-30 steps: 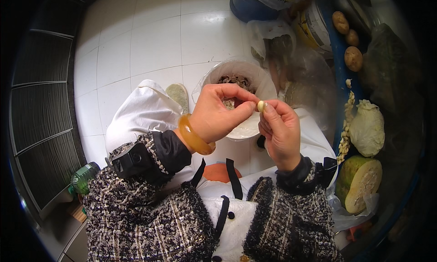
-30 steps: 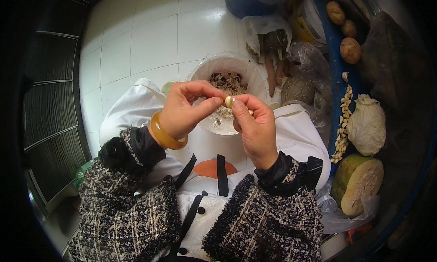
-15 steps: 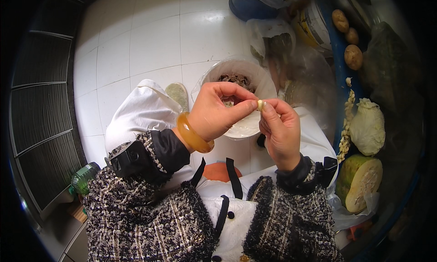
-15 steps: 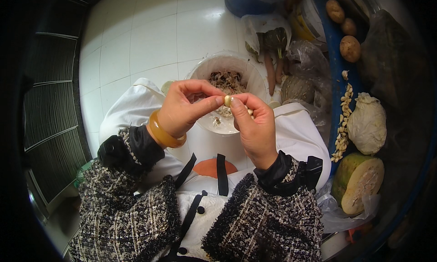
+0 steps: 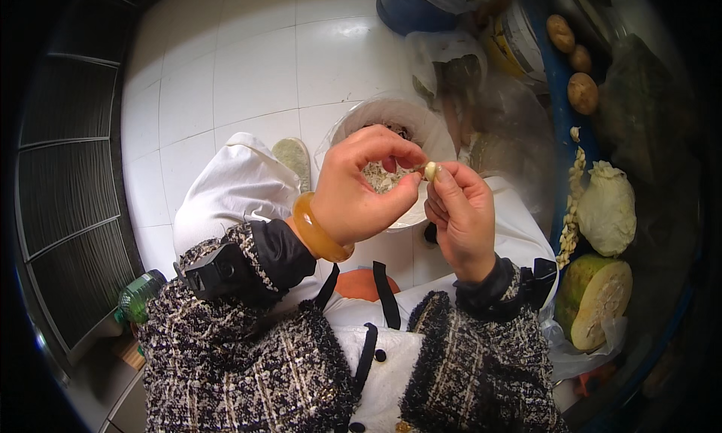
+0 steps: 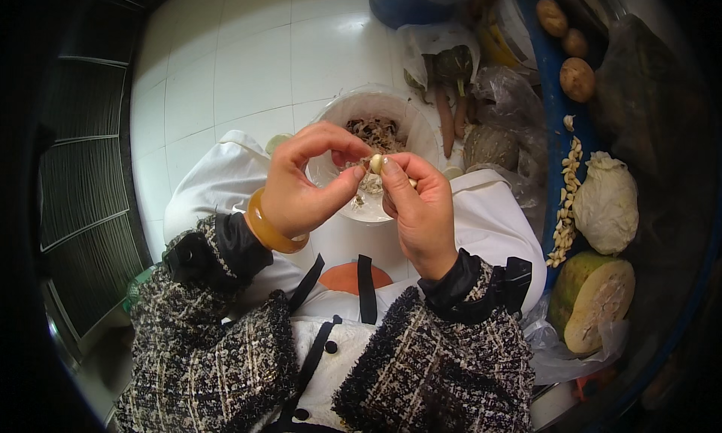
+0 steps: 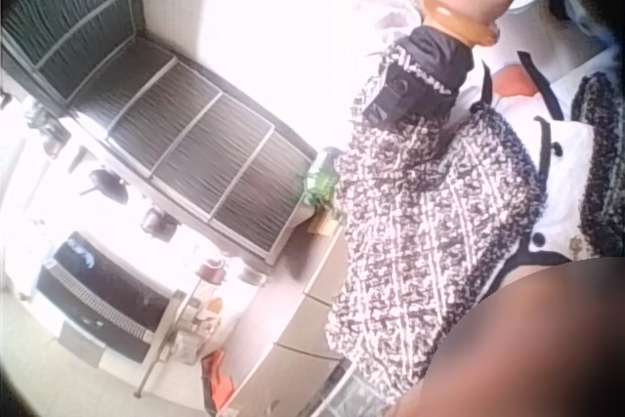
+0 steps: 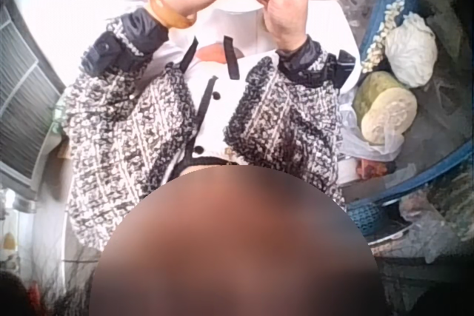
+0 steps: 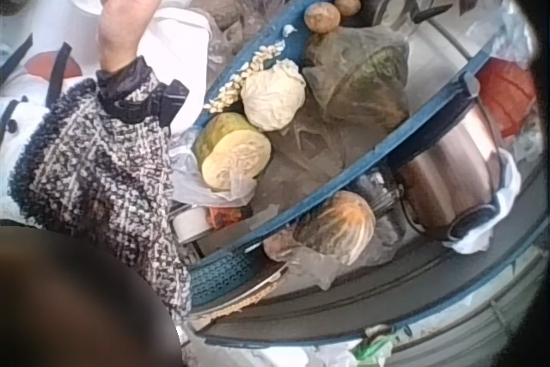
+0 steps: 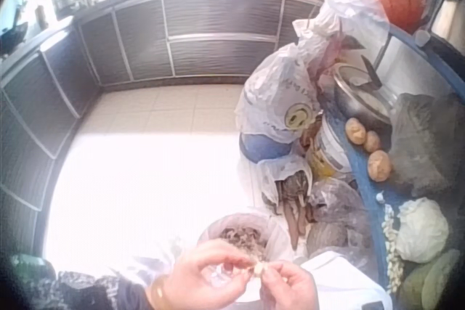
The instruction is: The person sits on the floor and peels garlic cloves by hand, removing the skins and placing them into a white bucket. The peeled cloves are set aside on a nearby blue tray.
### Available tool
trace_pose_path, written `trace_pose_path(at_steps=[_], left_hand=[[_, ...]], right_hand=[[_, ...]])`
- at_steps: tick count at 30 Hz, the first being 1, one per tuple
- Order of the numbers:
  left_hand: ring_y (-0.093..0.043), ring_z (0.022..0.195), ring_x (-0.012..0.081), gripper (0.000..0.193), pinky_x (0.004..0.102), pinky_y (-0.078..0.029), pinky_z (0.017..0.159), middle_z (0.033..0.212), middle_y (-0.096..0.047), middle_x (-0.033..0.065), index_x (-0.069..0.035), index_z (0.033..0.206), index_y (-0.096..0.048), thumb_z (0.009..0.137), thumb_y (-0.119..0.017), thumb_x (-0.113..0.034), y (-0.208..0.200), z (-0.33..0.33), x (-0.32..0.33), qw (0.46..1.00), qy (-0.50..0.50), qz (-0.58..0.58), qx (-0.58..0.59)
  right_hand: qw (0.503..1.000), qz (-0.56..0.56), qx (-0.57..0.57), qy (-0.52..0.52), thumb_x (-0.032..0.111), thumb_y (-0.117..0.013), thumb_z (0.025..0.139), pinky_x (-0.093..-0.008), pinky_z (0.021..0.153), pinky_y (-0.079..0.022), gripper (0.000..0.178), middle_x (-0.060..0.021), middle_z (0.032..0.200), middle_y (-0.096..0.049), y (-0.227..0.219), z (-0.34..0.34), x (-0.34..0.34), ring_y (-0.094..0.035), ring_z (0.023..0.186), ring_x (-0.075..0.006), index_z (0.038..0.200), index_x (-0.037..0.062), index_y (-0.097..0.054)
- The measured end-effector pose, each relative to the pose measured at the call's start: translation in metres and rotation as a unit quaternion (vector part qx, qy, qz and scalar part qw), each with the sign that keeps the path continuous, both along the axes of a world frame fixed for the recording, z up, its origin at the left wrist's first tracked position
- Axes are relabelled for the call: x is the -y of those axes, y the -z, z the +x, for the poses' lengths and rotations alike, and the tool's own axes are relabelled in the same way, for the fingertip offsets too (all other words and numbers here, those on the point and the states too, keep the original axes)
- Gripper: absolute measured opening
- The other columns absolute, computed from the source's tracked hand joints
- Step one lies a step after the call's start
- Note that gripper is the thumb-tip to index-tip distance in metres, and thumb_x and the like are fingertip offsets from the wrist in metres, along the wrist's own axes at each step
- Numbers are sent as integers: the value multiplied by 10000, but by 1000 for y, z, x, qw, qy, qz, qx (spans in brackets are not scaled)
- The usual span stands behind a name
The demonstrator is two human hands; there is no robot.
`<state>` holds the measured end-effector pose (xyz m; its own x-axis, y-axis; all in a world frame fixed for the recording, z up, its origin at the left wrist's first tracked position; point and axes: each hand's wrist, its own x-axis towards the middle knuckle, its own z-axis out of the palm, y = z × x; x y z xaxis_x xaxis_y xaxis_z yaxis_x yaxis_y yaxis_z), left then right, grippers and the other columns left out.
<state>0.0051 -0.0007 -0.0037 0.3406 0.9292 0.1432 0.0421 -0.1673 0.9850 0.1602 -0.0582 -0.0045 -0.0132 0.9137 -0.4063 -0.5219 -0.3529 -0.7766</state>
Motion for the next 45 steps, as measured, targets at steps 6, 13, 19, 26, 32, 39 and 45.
trace_pose_path(at_steps=[6, 13, 19, 26, 32, 39, 45], left_hand=[[-584, 705, 177, 126, 278, -466, 633, 786, -623, 73, -16, 821, -656, 702, -698, -22, 0, 1, 0, 998, 0, 63, -11], [-573, 701, 256, 103, 328, -455, 624, 776, -594, 94, -20, 804, -616, 722, -672, 6, 4, 4, 0, 993, 4, 113, -38], [-544, 728, 191, 119, 276, -441, 658, 821, -579, 92, 17, 856, -601, 761, -668, 42, 4, 0, 0, 989, 44, 117, -73], [-529, 692, 278, 99, 359, -414, 621, 770, -559, 118, -14, 798, -573, 806, -642, -85, 11, -1, 1, 993, 35, 92, -62], [-544, 654, 271, 117, 354, -423, 610, 687, -554, 114, -6, 768, -589, 819, -629, -104, 10, 0, 4, 993, 0, 48, -108], [-576, 674, 186, 61, 296, -463, 613, 706, -611, 75, 6, 824, -621, 809, -576, -33, 9, 3, 5, 996, 27, -81, -6], [-558, 783, 97, 158, 242, -458, 709, 859, -630, 42, 26, 993, -637, 867, -631, -68, 8, -2, 5, 992, 53, -114, -15]], right_hand=[[999, -13, 33, -1, 162, -516, 970, -177, 447, -225, 164, 79, 600, -388, -3, -2, -1, -294, 488, -6, 938, 20, -591], [1000, -13, -15, 6, 179, -525, 973, -180, 444, -213, 187, 86, 622, -427, -2, -1, -3, -291, 488, 5, 971, 15, -615], [997, -56, -59, 19, 184, -498, 981, -176, 434, -212, 219, 77, 597, -358, -1, 4, -6, -266, 477, -7, 982, -8, -603], [991, -83, -102, 38, 181, -482, 982, -175, 446, -233, 226, 55, 624, -368, -4, 6, -7, -273, 498, -21, 980, -17, -591], [988, -81, -124, 30, 194, -484, 983, -177, 446, -238, 225, 51, 621, -370, -4, 8, -7, -269, 494, -26, 957, -5, -585], [992, -73, -102, 14, 220, -503, 982, -178, 432, -217, 236, 59, 599, -350, -3, 7, -6, -258, 478, -19, 895, 9, -563], [997, -60, -50, -3, 220, -496, 987, -176, 425, -206, 232, 89, 569, -328, -3, 4, -5, -247, 460, -3, 884, 22, -560]])
